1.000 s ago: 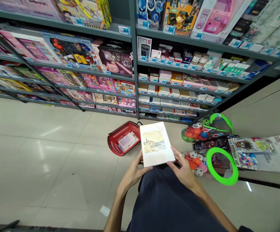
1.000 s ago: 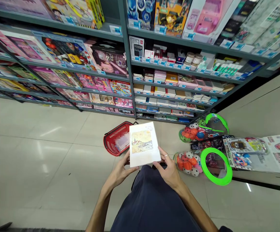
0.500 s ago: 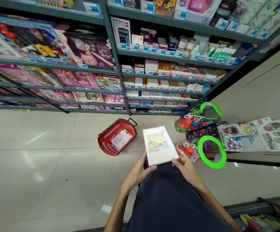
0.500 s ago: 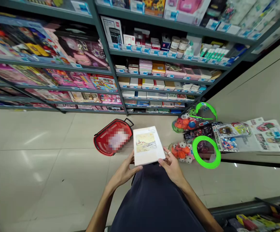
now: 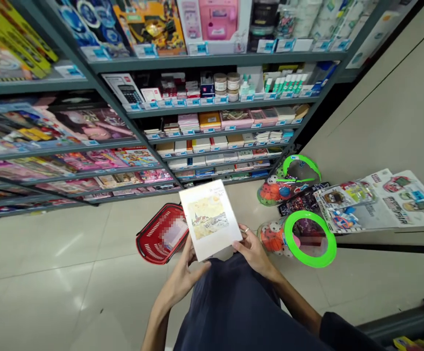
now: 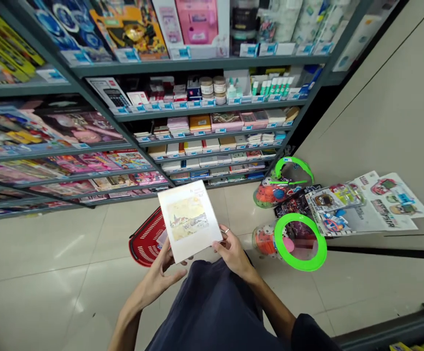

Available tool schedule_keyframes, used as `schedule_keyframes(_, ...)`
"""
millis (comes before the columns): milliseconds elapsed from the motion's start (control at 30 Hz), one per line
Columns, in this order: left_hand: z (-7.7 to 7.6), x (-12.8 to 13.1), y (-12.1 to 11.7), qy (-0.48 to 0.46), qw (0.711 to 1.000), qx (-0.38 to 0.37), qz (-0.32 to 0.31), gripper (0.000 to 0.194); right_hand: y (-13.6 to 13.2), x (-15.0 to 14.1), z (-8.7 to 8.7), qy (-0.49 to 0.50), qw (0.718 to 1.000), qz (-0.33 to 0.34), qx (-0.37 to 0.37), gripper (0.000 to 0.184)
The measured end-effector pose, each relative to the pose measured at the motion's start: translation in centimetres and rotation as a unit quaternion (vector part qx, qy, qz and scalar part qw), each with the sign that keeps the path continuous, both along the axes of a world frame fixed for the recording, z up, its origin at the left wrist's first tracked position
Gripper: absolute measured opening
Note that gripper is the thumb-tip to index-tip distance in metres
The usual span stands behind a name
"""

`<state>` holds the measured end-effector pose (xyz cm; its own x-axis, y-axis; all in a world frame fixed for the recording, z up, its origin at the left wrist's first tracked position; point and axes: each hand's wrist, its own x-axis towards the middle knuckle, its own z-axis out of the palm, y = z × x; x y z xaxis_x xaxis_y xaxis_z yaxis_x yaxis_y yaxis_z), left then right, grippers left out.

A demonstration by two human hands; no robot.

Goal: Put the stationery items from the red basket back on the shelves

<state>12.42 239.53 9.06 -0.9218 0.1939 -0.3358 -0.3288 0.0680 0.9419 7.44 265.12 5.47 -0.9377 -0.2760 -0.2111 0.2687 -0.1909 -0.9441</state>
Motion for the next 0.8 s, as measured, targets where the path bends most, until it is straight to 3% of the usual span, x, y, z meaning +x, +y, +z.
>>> schedule_keyframes(67,0.7,-1.4,2.4,-0.007,1.0,-0.014,-0.007,0.117,2.4,-1.8,0.1,0.013,1.0,0.005,-0.016,0.069)
schedule_keyframes(167,1.6,-3.8,6.1,0.012,0.999,-0.014,0.043,0.114,5.3,-4.5,0.6,0.035,0.999,-0.004,-0.026,0.068)
schedule_keyframes(367,3.3,-7.9,11.3,0.069,0.991,0.024,0.114,0.111,8.4,-9.1,3.0,0.08,0.996,-0.018,-0.035,0.066)
schedule_keyframes(500,3.8,-9.8,12.7,0.074,0.988,0.069,0.117,0.111,9.7,-10.6,3.2,0.067,0.997,-0.017,-0.033,0.07)
schedule_keyframes(800,2.1,-15.1,12.4,0.021,0.991,0.121,0.054,0.111,10.0,-12.9,0.0,0.01,0.998,-0.051,-0.032,0.074)
